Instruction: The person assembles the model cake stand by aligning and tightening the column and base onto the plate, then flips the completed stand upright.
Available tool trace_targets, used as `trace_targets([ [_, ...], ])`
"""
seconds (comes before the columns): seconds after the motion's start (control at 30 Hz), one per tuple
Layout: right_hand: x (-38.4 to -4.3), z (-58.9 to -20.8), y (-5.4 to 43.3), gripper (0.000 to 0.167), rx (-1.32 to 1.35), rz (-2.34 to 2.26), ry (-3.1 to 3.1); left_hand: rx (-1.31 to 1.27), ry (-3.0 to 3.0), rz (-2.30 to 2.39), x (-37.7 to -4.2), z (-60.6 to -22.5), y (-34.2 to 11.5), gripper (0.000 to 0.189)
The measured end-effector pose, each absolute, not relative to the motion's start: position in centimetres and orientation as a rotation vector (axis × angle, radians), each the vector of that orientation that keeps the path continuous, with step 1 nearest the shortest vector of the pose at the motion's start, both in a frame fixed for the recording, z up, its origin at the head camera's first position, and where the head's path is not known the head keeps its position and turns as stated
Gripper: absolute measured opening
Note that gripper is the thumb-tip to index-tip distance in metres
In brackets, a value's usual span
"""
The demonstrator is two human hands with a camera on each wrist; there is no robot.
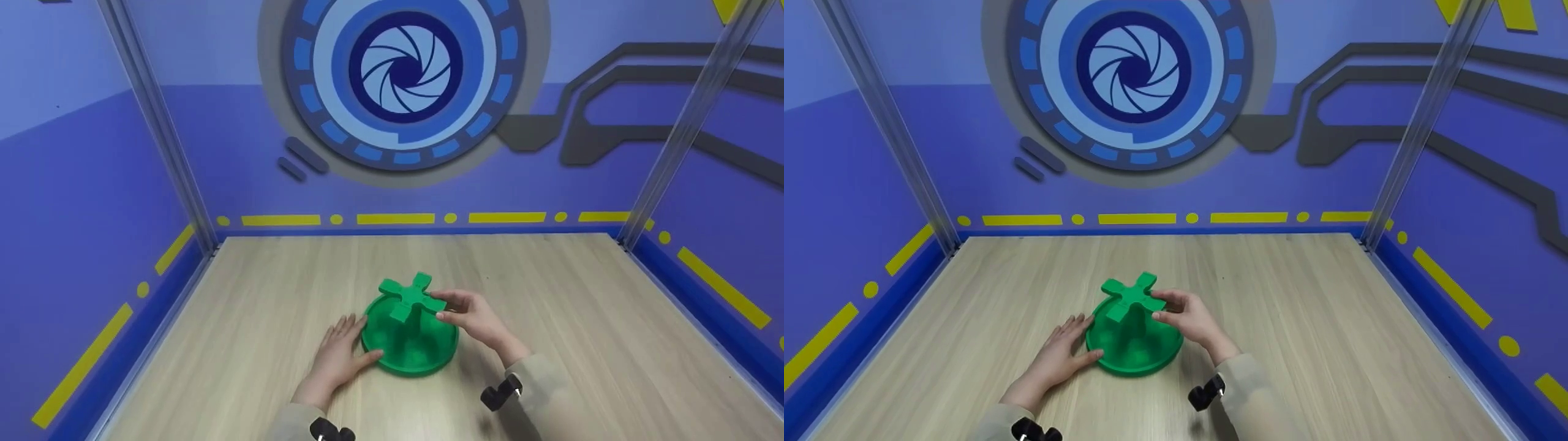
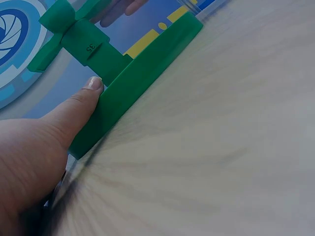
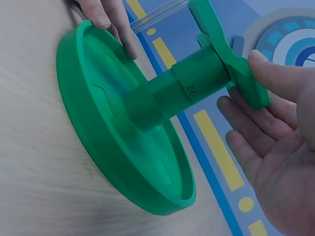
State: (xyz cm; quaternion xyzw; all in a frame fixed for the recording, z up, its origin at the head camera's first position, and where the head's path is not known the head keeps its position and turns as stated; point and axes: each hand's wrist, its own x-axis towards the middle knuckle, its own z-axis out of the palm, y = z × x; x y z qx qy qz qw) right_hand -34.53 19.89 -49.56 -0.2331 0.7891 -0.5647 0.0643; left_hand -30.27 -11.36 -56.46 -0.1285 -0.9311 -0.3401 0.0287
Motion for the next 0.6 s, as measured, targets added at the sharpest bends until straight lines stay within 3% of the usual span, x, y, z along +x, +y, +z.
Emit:
trace_targets([
  [0.6,-32.9,-49.6,18.2,0.044,-0.641,-1.740,2.500,-0.403,-2.869,-1.052,-30.4,-56.4,-11.3,0.092],
])
